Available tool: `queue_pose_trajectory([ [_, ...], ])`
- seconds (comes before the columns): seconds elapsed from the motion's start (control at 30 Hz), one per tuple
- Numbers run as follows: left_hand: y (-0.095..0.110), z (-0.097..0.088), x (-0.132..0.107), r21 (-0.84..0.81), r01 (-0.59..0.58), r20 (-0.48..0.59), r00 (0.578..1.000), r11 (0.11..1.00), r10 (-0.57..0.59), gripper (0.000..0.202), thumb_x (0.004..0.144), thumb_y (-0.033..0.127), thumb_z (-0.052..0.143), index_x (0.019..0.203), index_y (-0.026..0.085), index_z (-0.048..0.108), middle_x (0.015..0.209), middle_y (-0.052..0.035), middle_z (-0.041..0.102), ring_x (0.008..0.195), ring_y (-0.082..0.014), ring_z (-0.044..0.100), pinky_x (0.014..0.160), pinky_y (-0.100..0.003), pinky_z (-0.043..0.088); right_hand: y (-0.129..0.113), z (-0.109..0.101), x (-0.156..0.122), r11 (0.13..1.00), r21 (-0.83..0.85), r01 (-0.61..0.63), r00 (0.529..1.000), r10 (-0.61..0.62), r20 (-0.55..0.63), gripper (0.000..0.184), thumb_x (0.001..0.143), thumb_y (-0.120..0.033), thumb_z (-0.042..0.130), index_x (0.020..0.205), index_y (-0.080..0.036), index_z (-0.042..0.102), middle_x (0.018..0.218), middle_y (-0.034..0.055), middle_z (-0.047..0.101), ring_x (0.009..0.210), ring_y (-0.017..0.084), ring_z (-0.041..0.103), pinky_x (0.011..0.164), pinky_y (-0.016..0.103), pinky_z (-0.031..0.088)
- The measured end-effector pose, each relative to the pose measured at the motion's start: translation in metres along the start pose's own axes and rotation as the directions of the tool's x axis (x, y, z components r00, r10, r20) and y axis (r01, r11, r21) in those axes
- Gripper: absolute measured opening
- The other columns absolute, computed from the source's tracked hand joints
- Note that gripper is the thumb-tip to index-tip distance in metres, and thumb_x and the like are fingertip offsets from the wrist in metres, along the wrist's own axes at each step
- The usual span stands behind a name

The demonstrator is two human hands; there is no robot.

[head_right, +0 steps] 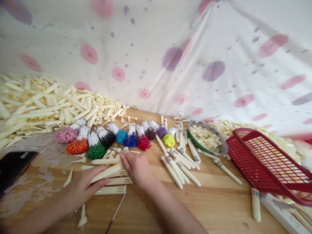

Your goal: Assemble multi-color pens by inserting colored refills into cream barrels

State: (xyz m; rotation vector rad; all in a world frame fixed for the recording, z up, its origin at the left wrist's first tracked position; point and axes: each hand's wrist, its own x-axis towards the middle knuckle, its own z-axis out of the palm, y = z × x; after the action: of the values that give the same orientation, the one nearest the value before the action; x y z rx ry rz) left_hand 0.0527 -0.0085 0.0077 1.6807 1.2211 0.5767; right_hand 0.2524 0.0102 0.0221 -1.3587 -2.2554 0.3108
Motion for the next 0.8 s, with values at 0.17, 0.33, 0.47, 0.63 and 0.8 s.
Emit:
queue_pose_trajectory([
  [0.17, 0.002, -0.009, 0.0, -0.136, 0.217, 0.315, 0.935, 0.967, -0.165, 0.046, 0.083, 0.059, 0.04, 0.082, 0.021, 0.066, 0.059, 0.0006, 0.055, 0.049, -0.0134, 0.046, 0.048, -0.022, 0.035, 0.0, 0.01, -0.004, 0.964, -0.086, 0.251, 0.954, -0.262, -0.149, 0.049, 0.097, -0.031, 0.024, 0.064, -0.017, 0.058, 0.06, 0.0068, 0.059, 0.056, 0.015, 0.048, 0.056, 0.027, 0.033],
  [0.33, -0.003, -0.004, 0.001, 0.292, -0.083, -0.095, 0.989, 0.953, 0.115, 0.024, 0.079, 0.043, 0.055, 0.084, 0.023, 0.067, 0.081, -0.007, 0.066, 0.075, -0.0236, 0.059, 0.068, -0.03, 0.041, -0.005, 0.014, 0.006, 0.971, 0.048, -0.236, 0.964, 0.227, 0.137, 0.045, 0.093, -0.027, 0.039, 0.05, -0.019, 0.047, 0.046, -0.0018, 0.046, 0.042, 0.01, 0.037, 0.046, 0.024, 0.024],
  [0.47, 0.001, -0.009, 0.0, 0.153, -0.085, -0.082, 0.992, 0.985, 0.098, 0.029, 0.078, 0.047, 0.057, 0.094, 0.024, 0.066, 0.091, -0.0051, 0.065, 0.082, -0.0215, 0.058, 0.071, -0.027, 0.042, -0.003, 0.007, 0.002, 0.999, 0.035, -0.038, 0.998, 0.04, -0.052, 0.045, 0.095, -0.028, 0.033, 0.056, -0.018, 0.051, 0.05, 0.0004, 0.049, 0.048, 0.011, 0.042, 0.049, 0.024, 0.028],
  [0.63, 0.006, -0.017, -0.002, -0.157, 0.284, 0.455, 0.871, 0.946, -0.186, 0.059, 0.079, 0.07, 0.032, 0.079, 0.018, 0.06, 0.051, 0.0078, 0.031, 0.043, -0.0084, 0.025, 0.04, -0.019, 0.025, -0.001, 0.009, -0.005, 0.898, -0.177, 0.402, 0.853, -0.438, -0.285, 0.046, 0.097, -0.03, 0.028, 0.066, -0.016, 0.059, 0.059, 0.0052, 0.057, 0.055, 0.015, 0.047, 0.054, 0.026, 0.033],
  [0.8, -0.007, -0.005, 0.004, 0.352, -0.066, 0.046, 0.998, 0.934, 0.053, 0.039, 0.086, 0.051, 0.036, 0.08, 0.019, 0.059, 0.074, -0.0036, 0.061, 0.069, -0.0189, 0.056, 0.062, -0.027, 0.042, -0.007, 0.007, 0.007, 0.987, -0.073, -0.144, 0.979, 0.153, 0.135, 0.042, 0.093, -0.022, 0.039, 0.054, -0.017, 0.053, 0.049, -0.001, 0.051, 0.043, 0.009, 0.039, 0.045, 0.023, 0.025],
])
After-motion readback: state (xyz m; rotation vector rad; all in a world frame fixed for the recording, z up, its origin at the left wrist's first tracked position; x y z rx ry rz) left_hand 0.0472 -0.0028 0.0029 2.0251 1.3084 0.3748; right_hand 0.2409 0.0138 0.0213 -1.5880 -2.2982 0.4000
